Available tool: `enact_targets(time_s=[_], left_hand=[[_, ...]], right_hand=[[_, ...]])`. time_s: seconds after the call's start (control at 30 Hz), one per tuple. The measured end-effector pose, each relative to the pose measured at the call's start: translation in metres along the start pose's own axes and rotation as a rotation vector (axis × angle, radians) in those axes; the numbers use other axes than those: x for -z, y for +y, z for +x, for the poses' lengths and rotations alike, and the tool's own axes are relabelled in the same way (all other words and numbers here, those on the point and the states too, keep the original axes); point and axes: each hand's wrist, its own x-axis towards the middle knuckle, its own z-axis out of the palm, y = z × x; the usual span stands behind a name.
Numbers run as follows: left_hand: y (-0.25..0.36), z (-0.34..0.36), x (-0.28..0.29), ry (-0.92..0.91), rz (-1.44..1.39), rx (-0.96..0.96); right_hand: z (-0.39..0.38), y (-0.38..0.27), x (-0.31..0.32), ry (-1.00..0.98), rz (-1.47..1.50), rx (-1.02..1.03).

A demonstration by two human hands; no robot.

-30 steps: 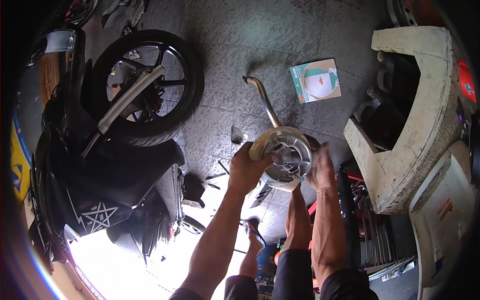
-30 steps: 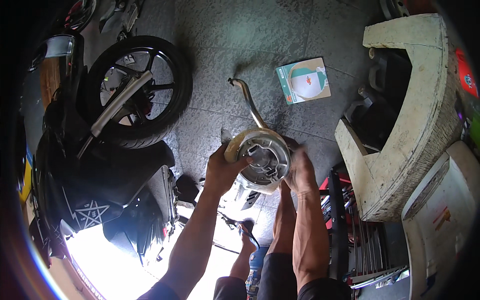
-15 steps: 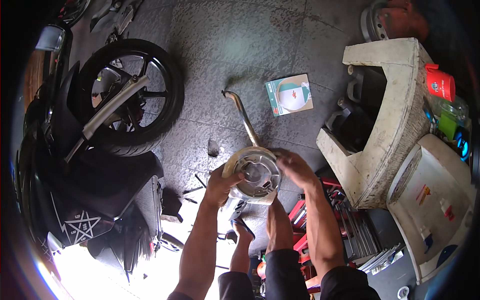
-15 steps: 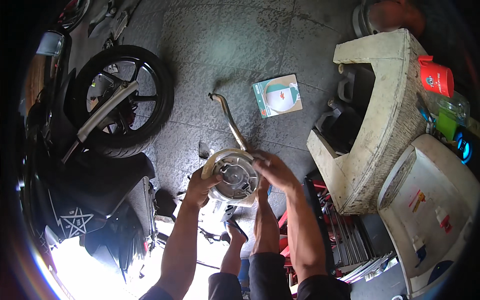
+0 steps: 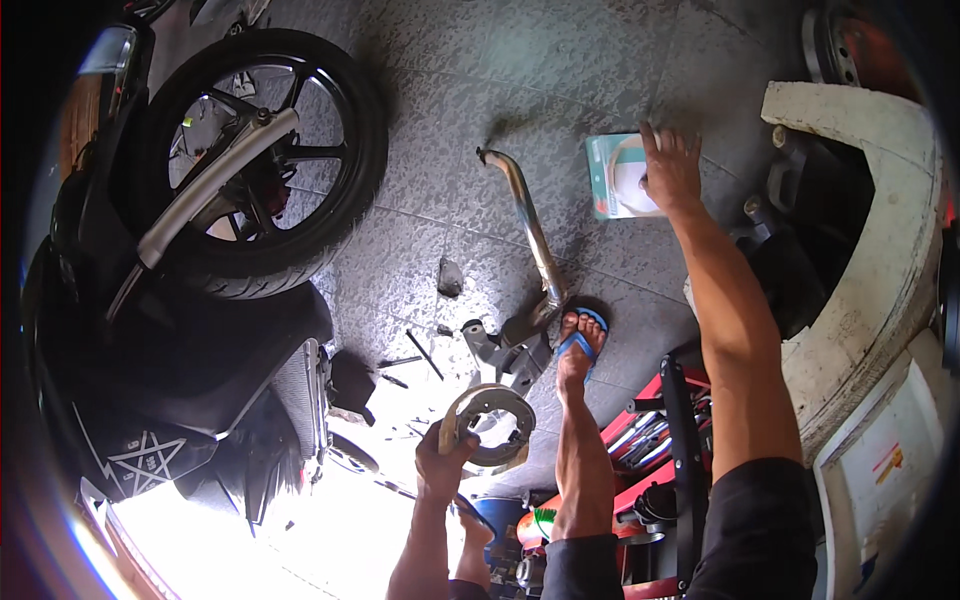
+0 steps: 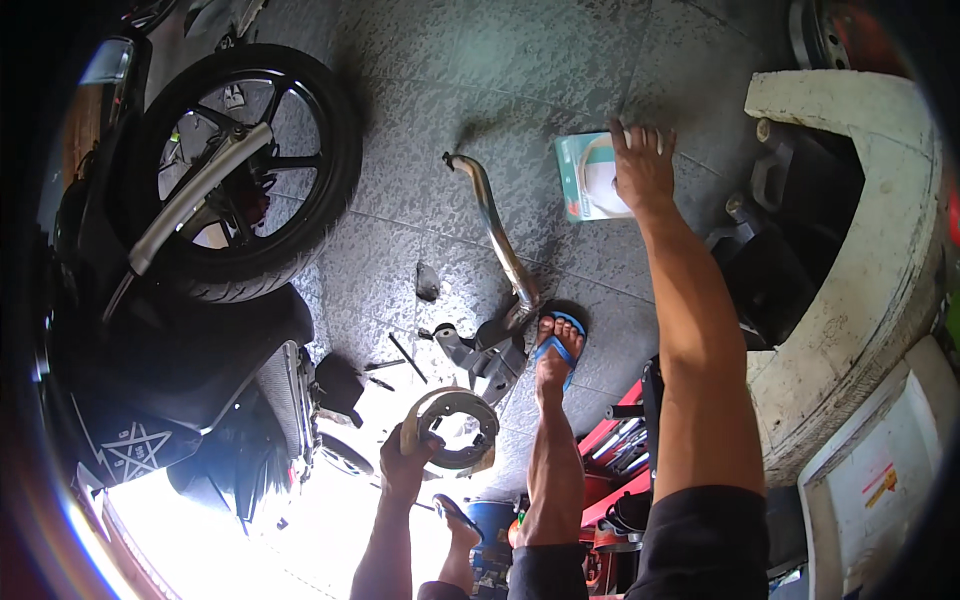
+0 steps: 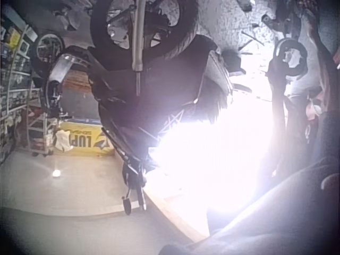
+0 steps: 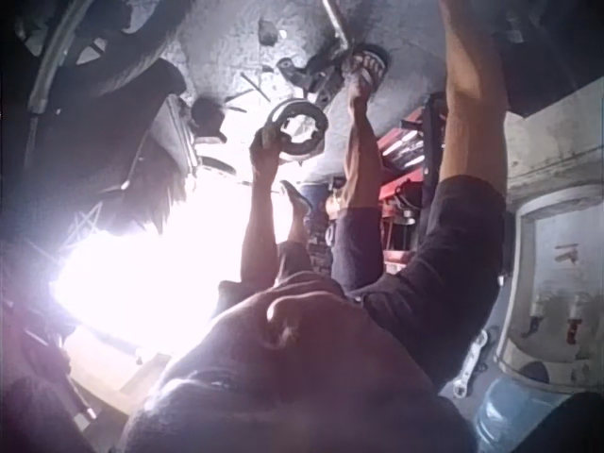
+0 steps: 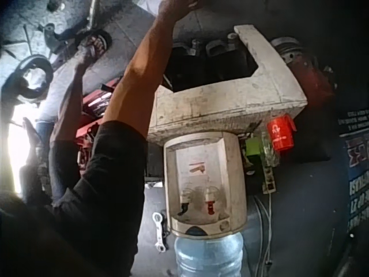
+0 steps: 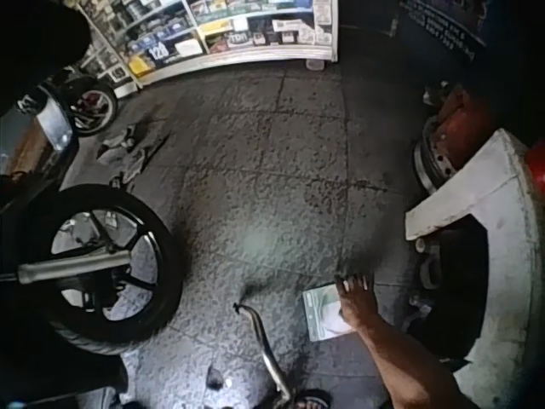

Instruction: The person removes a motorcycle wheel using an impact wrench, takes off the brake shoe, selects a new brake shoe from a display case, and grinds the surface of the new brake shoe with a handheld power grinder.

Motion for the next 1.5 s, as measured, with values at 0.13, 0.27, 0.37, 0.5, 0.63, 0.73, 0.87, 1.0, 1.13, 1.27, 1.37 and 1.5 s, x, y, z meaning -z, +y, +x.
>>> enact_targets(time_s=[0.13,0.27,0.37,0.5,0.63,0.73,0.87,1.0,1.13,1.27,1.37,1.5], left_hand=[[0.011,-0.020,-0.026,0.005,0.065,-0.003],[0.030,-0.042,-0.003,0.012,-0.071,0.000],[0.061,-0.057,-0.009,0.003,-0.092,-0.069],[0.096,-0.069,-0.015,-0.095,-0.264,-0.133],[0.128,-0.097,0.000,-0.150,-0.371,-0.199],[0.160,-0.129,0.008,-0.324,-0.717,-0.235],[0.220,-0.187,0.025,-0.437,-0.836,-0.413],[0.311,-0.269,0.041,-0.669,-1.045,-0.455],[0.399,-0.323,0.062,-0.796,-1.170,-0.445],[0.479,-0.357,0.083,-0.937,-1.094,-0.480],[0.535,-0.369,0.074,-0.984,-0.977,-0.611],[0.617,-0.358,0.062,-0.986,-0.741,-0.788]], right_hand=[[-0.020,0.026,-0.018,-0.172,0.042,-0.152],[-0.061,-0.024,0.053,0.152,0.573,-0.350],[-0.072,-0.027,0.049,0.411,0.418,-0.271],[-0.094,-0.019,0.044,0.185,0.279,-0.290],[-0.146,-0.026,0.164,0.280,0.974,-0.383],[-0.197,-0.042,0.269,0.118,1.725,-0.383],[-0.257,-0.035,0.416,0.131,1.539,-0.319],[-0.286,0.007,0.553,0.483,1.440,-0.371],[-0.292,0.050,0.645,0.622,1.402,-0.230],[-0.291,0.070,0.697,0.446,1.517,-0.173],[-0.271,0.059,0.730,0.416,1.603,-0.117],[-0.232,0.078,0.765,0.472,1.588,-0.044]])
